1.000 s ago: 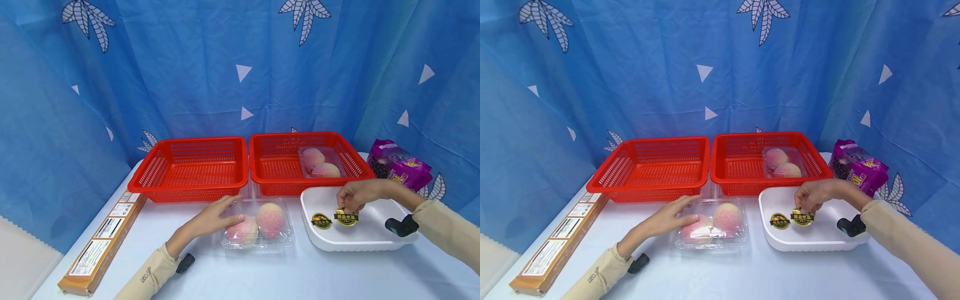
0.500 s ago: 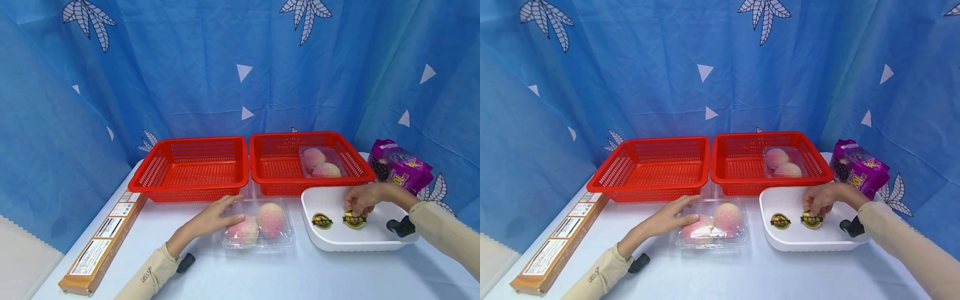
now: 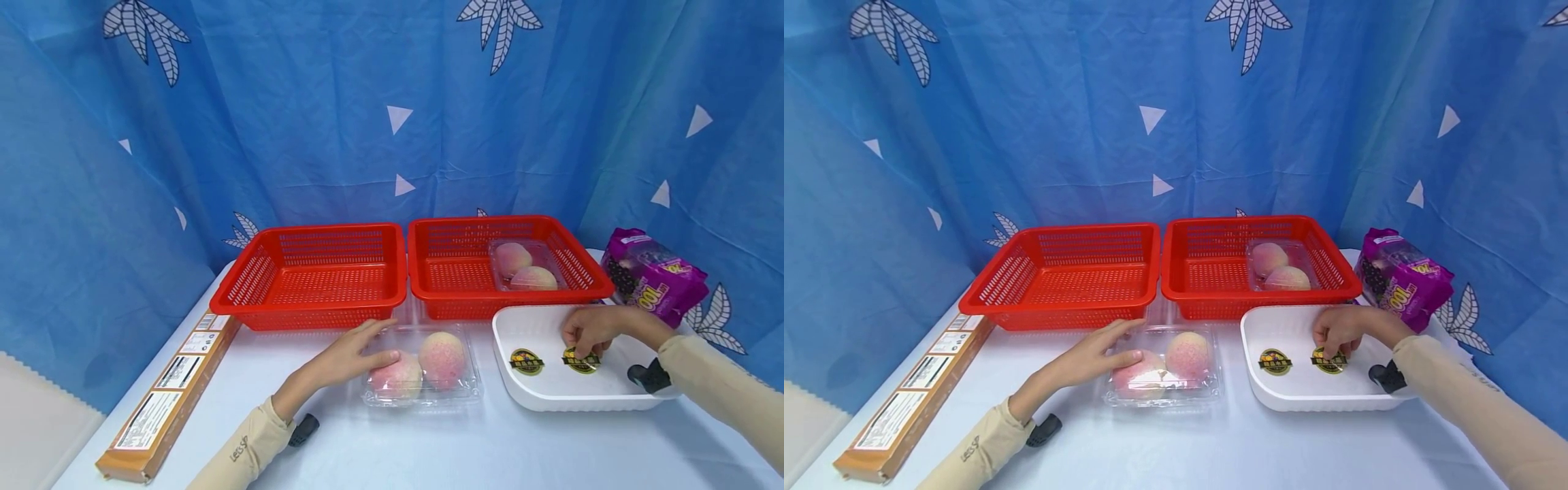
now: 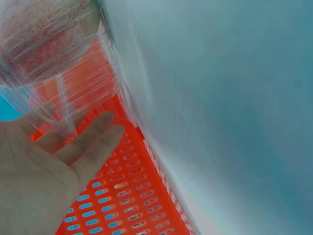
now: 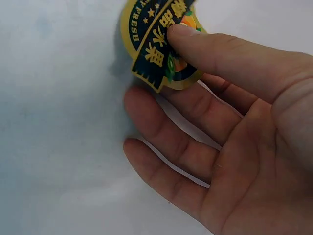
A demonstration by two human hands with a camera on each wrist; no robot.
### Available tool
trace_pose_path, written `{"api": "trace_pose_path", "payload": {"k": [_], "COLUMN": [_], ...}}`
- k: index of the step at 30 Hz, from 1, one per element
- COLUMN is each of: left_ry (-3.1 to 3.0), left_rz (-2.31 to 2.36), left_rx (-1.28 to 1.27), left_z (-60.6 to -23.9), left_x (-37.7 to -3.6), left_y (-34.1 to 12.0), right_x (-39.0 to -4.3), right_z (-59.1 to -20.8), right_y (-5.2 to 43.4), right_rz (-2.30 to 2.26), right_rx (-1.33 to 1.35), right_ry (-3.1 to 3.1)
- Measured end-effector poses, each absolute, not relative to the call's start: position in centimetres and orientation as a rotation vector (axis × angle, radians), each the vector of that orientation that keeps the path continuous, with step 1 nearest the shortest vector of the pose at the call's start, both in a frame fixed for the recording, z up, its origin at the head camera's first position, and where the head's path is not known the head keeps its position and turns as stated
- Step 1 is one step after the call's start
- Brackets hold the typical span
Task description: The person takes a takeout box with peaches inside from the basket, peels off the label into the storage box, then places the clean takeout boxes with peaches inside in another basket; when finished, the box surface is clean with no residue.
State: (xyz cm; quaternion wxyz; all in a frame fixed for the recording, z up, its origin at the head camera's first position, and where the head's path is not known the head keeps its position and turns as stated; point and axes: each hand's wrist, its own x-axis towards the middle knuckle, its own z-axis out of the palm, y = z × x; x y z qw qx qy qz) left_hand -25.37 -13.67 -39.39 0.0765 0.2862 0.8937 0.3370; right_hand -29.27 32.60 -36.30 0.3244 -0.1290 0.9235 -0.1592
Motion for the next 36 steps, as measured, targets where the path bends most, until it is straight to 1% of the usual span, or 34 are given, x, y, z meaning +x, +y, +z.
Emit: {"api": "trace_pose_path", "payload": {"k": [6,14,17,23,36], "left_ry": [2.672,2.658,2.656,2.653,2.656], "left_rz": [1.020,1.017,1.016,1.024,1.039], "left_rx": [0.860,0.839,0.843,0.843,0.870], "left_z": [-39.3,-39.3,-39.4,-39.4,-39.4], "left_x": [-25.3,-25.4,-25.4,-25.4,-25.4], "left_y": [-13.7,-13.6,-13.6,-13.7,-13.7], "right_x": [-29.1,-29.0,-29.1,-29.1,-29.1], "right_z": [-36.3,-36.1,-36.2,-36.3,-36.5], "right_y": [32.3,33.2,33.6,34.1,34.2], "right_rz": [-0.312,-0.152,-0.183,-0.257,-0.280], "right_rx": [-0.338,-0.201,-0.168,-0.198,-0.183], "right_ry": [2.478,2.534,2.503,2.450,2.471]}}
